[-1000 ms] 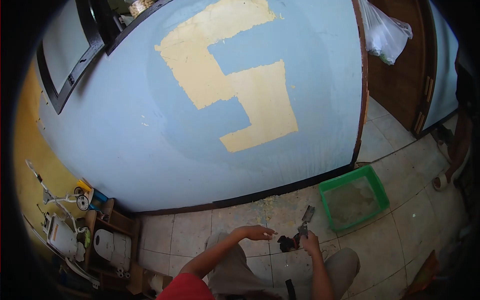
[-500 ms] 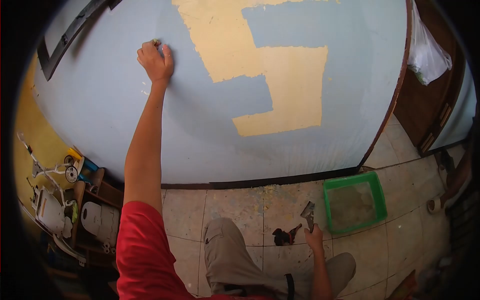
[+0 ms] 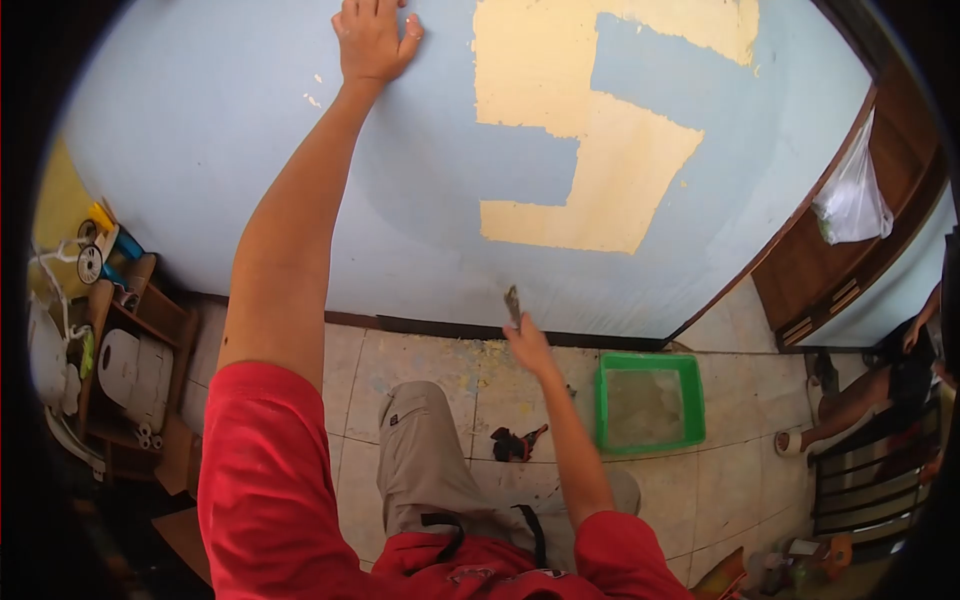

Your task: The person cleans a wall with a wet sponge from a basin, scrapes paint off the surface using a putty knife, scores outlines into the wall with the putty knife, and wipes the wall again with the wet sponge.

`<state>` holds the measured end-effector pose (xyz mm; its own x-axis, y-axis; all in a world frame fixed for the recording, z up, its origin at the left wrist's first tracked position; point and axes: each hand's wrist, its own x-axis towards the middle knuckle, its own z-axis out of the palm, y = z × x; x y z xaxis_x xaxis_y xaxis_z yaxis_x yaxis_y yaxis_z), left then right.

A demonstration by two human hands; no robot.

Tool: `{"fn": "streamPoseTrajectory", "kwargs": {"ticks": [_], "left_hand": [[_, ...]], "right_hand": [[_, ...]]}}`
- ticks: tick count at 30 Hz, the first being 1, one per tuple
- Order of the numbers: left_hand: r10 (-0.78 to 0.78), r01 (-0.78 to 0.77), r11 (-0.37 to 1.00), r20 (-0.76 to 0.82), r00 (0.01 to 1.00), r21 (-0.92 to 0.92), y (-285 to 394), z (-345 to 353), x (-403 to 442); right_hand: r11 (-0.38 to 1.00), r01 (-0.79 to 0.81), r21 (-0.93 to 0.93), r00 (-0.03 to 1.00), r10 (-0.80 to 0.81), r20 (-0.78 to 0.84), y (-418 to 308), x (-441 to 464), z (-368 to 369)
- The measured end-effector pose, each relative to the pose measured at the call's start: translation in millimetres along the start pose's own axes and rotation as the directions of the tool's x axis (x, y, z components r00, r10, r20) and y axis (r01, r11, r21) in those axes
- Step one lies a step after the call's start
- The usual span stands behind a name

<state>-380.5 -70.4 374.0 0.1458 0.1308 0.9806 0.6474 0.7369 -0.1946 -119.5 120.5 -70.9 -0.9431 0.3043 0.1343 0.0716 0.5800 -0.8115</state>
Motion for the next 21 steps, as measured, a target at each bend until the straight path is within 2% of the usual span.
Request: {"fn": "streamPoseTrajectory", "kwargs": {"ticks": [1, 2, 3, 4, 5, 6, 8, 9, 10, 11, 12, 14, 15, 17, 18, 19, 20, 21], "left_hand": [[0.019, -0.019, 1.000, 0.003, 1.000, 0.008, -2, 0, 1], [-0.004, 0.005, 1.000, -0.023, 1.000, 0.027, -4, 2, -2], [0.008, -0.008, 0.999, -0.006, 1.000, 0.047, -7, 5, -4], [0.021, -0.022, 0.997, 0.012, 1.000, 0.068, -10, 6, -3], [0.002, -0.001, 0.996, -0.008, 1.000, 0.094, -10, 6, -2], [0.013, -0.011, 0.998, -0.031, 0.999, 0.060, -8, 5, -2], [0.038, -0.037, 0.999, -0.043, 0.998, 0.017, -12, 4, 1], [0.050, -0.048, 0.998, -0.057, 0.997, 0.030, -14, 6, 1], [0.064, -0.062, 0.997, -0.058, 0.996, 0.035, -11, 5, -2], [-0.015, 0.015, 0.999, 0.013, 1.000, -0.041, -1, -5, 2], [0.000, 0.002, 0.998, 0.037, 0.999, -0.055, 0, -7, 4], [-0.015, 0.015, 1.000, 0.036, 0.999, -0.016, -1, -4, 3], [-0.002, 0.003, 1.000, 0.020, 1.000, -0.012, -1, -5, 3], [0.013, -0.013, 1.000, 0.020, 1.000, -0.017, 0, -5, 1], [0.016, -0.016, 1.000, -0.007, 1.000, -0.007, 0, -3, 2], [0.031, -0.031, 0.999, 0.007, 0.999, -0.027, 0, -2, 2], [0.032, -0.032, 0.999, 0.004, 0.999, -0.018, -1, -2, 1], [0.032, -0.032, 0.999, 0.001, 0.999, -0.010, -3, -1, 1]], "right_hand": [[0.977, -0.190, 0.093, 0.975, 0.176, 0.138, 31, -17, 30], [0.847, -0.494, 0.195, 0.858, 0.439, 0.268, 9, -52, 33], [0.772, -0.629, 0.091, 0.742, 0.562, 0.366, 17, -83, 45], [0.733, -0.674, 0.091, 0.718, 0.621, 0.316, 55, -114, 82], [0.877, -0.447, -0.175, 0.830, 0.479, 0.283, 121, -146, 124], [0.883, -0.428, -0.194, 0.835, 0.468, 0.289, 128, -157, 123], [0.849, -0.525, -0.065, 0.796, 0.517, 0.316, 117, -177, 128], [0.936, -0.345, -0.073, 0.902, 0.352, 0.251, 80, -157, 97], [0.980, -0.189, -0.056, 0.976, 0.194, 0.099, 50, -129, 71], [0.998, -0.060, -0.014, 0.998, 0.059, -0.030, 0, -95, 30], [0.999, 0.054, 0.004, 0.988, -0.053, -0.146, -54, -61, -16], [0.973, 0.180, -0.146, 0.921, -0.219, -0.322, -132, -1, -96], [0.965, 0.180, -0.190, 0.898, -0.240, -0.367, -163, 22, -137], [0.927, 0.191, -0.323, 0.879, -0.308, -0.364, -195, 54, -214], [0.901, 0.183, -0.392, 0.889, -0.322, -0.325, -202, 63, -246], [0.911, 0.142, -0.387, 0.934, -0.252, -0.252, -216, 66, -273], [0.916, 0.173, -0.363, 0.948, -0.255, -0.192, -216, 74, -292], [0.847, 0.216, -0.485, 0.935, -0.323, -0.148, -218, 82, -305]]}}
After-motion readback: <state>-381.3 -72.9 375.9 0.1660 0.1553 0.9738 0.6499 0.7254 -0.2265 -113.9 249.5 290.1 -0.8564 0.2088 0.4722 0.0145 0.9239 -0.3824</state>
